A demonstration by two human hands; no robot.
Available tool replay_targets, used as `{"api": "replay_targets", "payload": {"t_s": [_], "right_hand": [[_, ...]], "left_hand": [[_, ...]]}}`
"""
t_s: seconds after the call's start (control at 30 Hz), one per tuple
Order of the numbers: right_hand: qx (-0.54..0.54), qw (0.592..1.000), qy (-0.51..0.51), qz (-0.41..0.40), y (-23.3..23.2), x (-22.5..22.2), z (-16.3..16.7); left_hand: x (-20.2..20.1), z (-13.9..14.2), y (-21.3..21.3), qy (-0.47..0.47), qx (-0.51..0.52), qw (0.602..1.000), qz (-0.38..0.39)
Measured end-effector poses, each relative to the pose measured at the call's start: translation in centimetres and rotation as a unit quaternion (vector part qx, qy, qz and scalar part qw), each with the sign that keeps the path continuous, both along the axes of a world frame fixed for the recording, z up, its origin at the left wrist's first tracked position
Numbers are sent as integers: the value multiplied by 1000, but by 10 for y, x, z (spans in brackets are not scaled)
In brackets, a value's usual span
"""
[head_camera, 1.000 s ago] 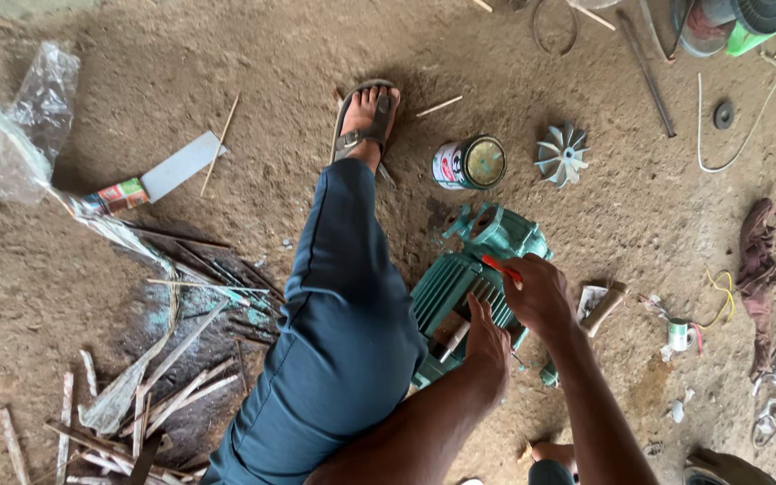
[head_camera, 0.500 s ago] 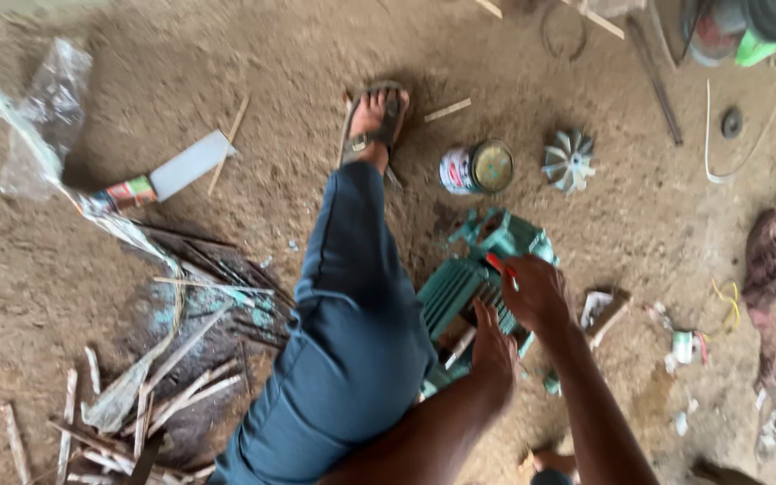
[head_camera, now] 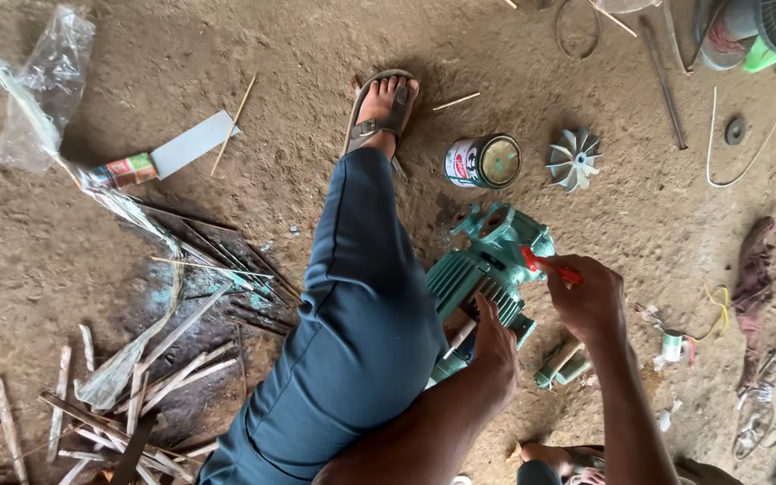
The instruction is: The person paints a teal electric motor with a small brush, repeatedly dipping the brush into a paint can and applying paint to the motor's body and fins. The person holds the motor with one hand while painting with the other.
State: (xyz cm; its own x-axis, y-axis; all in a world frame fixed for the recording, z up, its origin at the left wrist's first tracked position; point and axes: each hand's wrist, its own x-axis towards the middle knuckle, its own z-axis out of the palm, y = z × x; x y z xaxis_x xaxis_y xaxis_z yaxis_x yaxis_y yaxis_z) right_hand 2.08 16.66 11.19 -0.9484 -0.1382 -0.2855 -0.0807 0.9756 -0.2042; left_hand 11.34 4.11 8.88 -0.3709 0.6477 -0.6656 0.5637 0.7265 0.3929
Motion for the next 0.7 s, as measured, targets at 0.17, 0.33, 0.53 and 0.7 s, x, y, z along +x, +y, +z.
{"api": "replay_targets", "payload": {"t_s": [0.17, 0.33, 0.53, 0.7], "right_hand": [[38, 996, -73, -27, 0, 0, -28], [-15, 996, -36, 81, -4, 2, -56], [27, 990, -32, 135, -17, 9, -59], [27, 979, -38, 196, -18, 10, -60]], "left_hand": [[2, -2, -1, 5, -4, 1000, -8], [2, -4, 2, 8, 1, 1000, -13], [1, -8, 6, 14, 5, 1000, 7], [2, -7, 5, 14, -2, 1000, -3]]}}
